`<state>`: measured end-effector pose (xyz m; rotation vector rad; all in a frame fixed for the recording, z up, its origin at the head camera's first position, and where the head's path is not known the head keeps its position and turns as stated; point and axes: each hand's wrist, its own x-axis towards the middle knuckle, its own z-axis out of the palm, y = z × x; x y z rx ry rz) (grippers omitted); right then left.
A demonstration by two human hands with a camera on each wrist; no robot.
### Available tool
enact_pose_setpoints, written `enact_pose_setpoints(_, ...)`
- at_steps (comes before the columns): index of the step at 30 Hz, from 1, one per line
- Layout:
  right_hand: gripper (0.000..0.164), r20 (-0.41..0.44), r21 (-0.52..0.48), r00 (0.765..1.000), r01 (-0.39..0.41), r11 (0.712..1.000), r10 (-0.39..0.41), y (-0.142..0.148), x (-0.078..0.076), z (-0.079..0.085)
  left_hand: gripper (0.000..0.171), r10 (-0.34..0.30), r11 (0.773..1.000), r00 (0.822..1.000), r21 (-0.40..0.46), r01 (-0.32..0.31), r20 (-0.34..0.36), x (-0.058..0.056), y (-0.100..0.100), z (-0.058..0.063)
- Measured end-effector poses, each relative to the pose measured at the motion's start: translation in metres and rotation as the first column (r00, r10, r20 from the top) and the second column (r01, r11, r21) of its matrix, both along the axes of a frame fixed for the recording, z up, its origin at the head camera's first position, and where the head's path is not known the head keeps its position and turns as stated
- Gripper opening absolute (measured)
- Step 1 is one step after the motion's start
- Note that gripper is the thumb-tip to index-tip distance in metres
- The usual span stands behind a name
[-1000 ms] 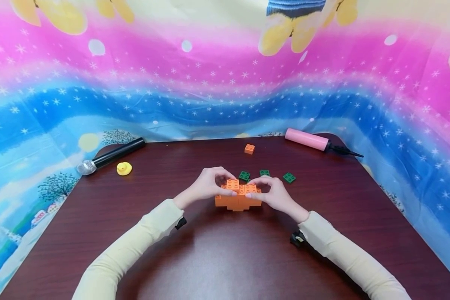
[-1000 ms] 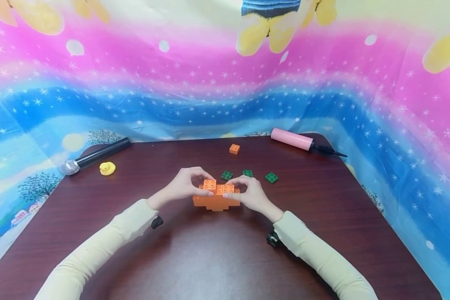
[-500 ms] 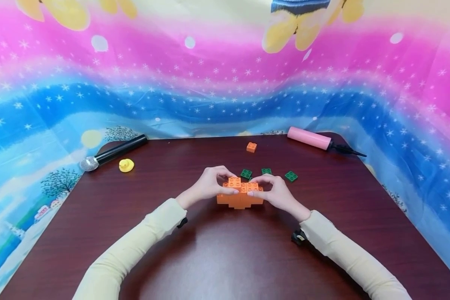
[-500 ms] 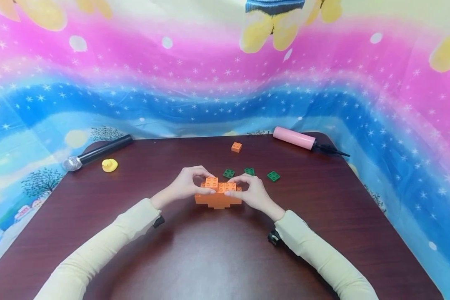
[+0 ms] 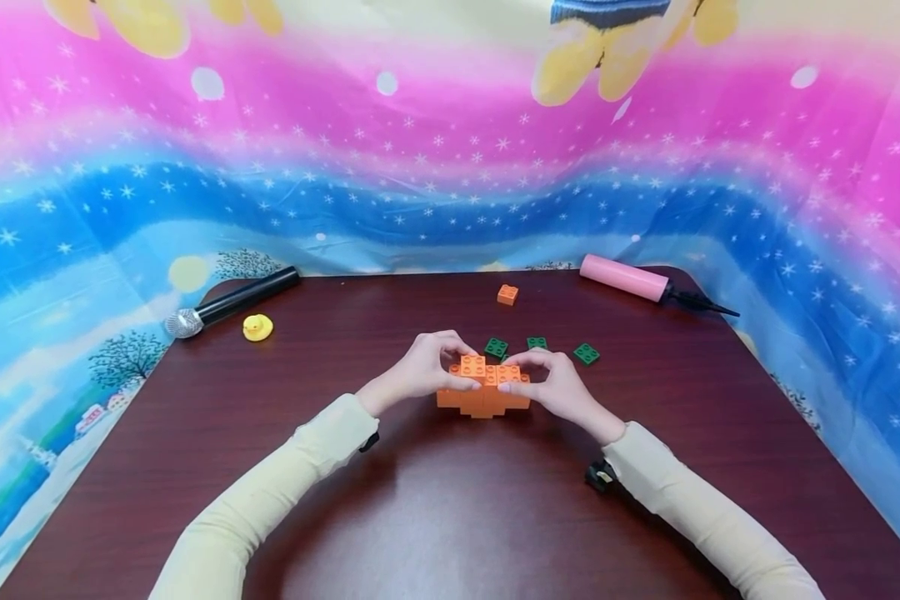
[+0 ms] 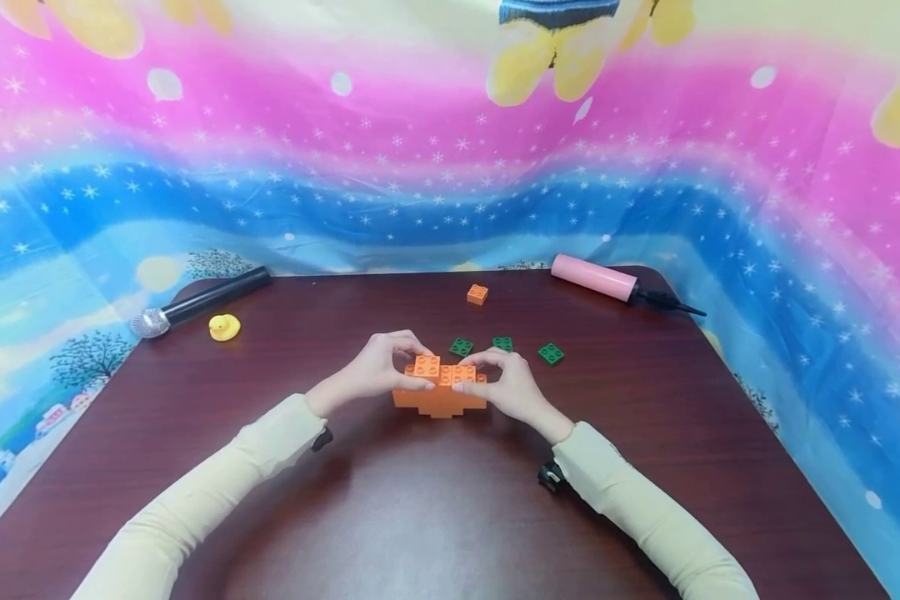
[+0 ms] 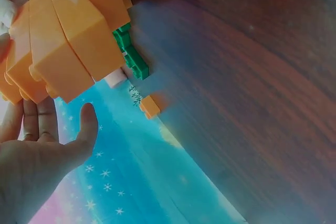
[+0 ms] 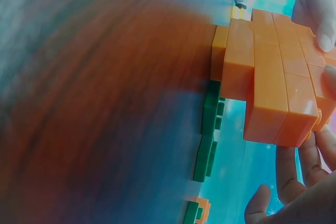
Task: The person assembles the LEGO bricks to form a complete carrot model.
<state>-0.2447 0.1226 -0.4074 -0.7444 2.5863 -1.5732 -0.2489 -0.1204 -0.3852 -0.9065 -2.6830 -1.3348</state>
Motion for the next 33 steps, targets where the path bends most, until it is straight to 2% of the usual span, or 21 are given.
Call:
enact_pose_setpoints(9, 0.033, 0.011, 0.021, 1.0, -0.004, 1.0, 0.004, 0.001, -0.001, -0.001, 0.036, 0.031, 0.999, 1.0, -0.023, -0.031, -0.007, 0.003, 0.001, -0.002)
enact_pose_setpoints(22, 0.033, 0.002, 0.058, 1.0, -0.008, 0.998, 0.008, 0.001, 0.0, 0.002, 0.036, -0.052, 0.998, 0.991, -0.047, 0.046, -0.122, 0.0, 0.0, 0.0)
enact_pose_setpoints(27, 0.034, -0.021, 0.056, 0.999, -0.044, 0.997, 0.045, 0.003, -0.005, 0.003, 0.034, -0.037, 0.999, 0.991, -0.026, 0.034, -0.13, 0.001, 0.001, -0.001)
enact_pose_setpoints(29, 0.036, -0.006, 0.048, 0.998, -0.068, 0.997, 0.069, 0.005, -0.009, 0.004, 0.033, -0.031, 0.999, 0.993, -0.021, 0.029, -0.117, 0.001, 0.002, -0.001)
enact_pose_setpoints(33, 0.04, 0.1, -0.01, 0.992, -0.077, 0.997, 0.077, 0.01, -0.023, 0.013, 0.034, -0.033, 0.999, 0.996, -0.005, 0.032, -0.08, 0.001, 0.002, -0.002)
